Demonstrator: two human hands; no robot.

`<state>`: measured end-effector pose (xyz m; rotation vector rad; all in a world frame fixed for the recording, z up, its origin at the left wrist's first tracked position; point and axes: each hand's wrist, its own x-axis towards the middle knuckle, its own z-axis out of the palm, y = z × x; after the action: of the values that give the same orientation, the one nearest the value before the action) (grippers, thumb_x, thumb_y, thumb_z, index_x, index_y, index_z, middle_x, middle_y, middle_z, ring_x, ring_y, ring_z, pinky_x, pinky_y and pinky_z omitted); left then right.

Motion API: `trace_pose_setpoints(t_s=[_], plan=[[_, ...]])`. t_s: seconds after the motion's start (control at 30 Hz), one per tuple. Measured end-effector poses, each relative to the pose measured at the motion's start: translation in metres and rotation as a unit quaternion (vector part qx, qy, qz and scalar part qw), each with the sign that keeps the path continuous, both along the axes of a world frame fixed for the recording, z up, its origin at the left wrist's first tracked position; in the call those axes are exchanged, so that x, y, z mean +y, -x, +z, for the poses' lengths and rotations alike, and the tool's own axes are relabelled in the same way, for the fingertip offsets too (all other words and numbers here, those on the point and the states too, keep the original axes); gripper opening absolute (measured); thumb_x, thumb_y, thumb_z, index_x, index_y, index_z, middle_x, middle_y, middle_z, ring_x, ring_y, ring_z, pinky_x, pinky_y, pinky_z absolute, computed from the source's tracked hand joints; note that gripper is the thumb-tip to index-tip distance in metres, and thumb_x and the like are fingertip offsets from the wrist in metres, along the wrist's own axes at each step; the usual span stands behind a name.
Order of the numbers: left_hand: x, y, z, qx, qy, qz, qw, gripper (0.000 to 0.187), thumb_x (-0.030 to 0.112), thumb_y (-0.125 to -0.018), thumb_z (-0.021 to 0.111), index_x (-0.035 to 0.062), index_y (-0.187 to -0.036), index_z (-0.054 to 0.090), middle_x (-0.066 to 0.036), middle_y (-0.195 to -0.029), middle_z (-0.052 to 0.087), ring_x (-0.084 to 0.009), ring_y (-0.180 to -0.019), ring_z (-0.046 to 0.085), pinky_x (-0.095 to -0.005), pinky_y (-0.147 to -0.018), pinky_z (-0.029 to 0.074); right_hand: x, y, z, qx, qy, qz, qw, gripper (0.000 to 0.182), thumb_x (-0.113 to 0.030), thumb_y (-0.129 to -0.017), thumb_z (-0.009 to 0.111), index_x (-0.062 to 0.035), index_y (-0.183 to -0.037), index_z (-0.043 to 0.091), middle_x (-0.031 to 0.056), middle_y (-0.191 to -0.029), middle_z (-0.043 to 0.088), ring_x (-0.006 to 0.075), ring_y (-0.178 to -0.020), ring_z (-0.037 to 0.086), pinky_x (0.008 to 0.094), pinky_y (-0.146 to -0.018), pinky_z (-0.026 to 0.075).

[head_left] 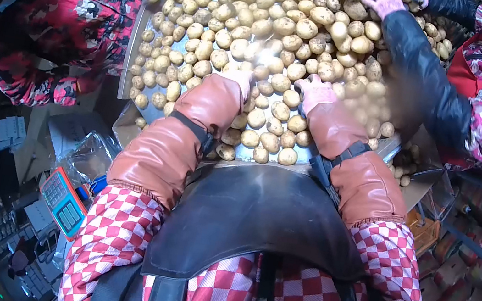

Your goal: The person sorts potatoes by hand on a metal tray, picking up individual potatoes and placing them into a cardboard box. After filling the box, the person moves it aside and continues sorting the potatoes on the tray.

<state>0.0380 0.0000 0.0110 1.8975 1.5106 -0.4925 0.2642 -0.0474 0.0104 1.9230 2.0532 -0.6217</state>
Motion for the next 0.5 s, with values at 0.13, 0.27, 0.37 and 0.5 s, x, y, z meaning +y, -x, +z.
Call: trace_pose_setpoints(t_s=[0.13,0.27,0.37,0.5], plan=[[-0.013,0.021,0.019,-0.071,-0.021,0.033,0.997,0.033,0.026,-0.095,0.056,0.0192,-0.127,0.060,-0.020,-0.106,0.068,-0.0323,-0.091,0.067,-0.0415,-0.083,0.052,-0.016,-0.018,-0.009,0.109,-0.079,-0.006,0.991,0.050,-0.010,-0.081,0.069,-0.0265,-0.126,0.061,0.0115,-0.121,0.058,0.0297,-0.105,0.062,0.0422,-0.089,0.053],[-0.046,0.043,0.026,-0.407,0.028,0.272,0.872,0.040,0.012,-0.093,0.062,0.0054,-0.132,0.055,-0.010,-0.096,0.067,-0.0162,-0.073,0.063,-0.0288,-0.060,0.052,-0.041,-0.022,0.044,0.571,0.090,-0.386,0.719,0.057,-0.010,-0.079,0.074,-0.0141,-0.133,0.057,0.0063,-0.101,0.061,0.0125,-0.089,0.057,0.0294,-0.073,0.050],[-0.076,0.041,0.043,-0.552,0.239,0.432,0.672,0.043,0.006,-0.096,0.054,0.0033,-0.139,0.048,-0.007,-0.092,0.061,-0.0138,-0.070,0.059,-0.0263,-0.059,0.051,-0.060,0.005,0.035,0.676,0.147,-0.359,0.626,0.046,-0.020,-0.089,0.068,-0.0060,-0.132,0.057,0.0098,-0.104,0.064,0.0162,-0.096,0.059,0.0330,-0.080,0.051],[-0.120,0.073,0.053,-0.524,0.219,0.395,0.722,0.042,0.027,-0.101,0.054,0.0135,-0.141,0.051,-0.005,-0.104,0.065,-0.0119,-0.088,0.061,-0.0252,-0.069,0.051,-0.052,0.092,0.029,0.662,0.258,-0.252,0.657,0.037,-0.030,-0.101,0.054,-0.0046,-0.127,0.061,0.0110,-0.114,0.067,0.0209,-0.108,0.062,0.0319,-0.095,0.048]])
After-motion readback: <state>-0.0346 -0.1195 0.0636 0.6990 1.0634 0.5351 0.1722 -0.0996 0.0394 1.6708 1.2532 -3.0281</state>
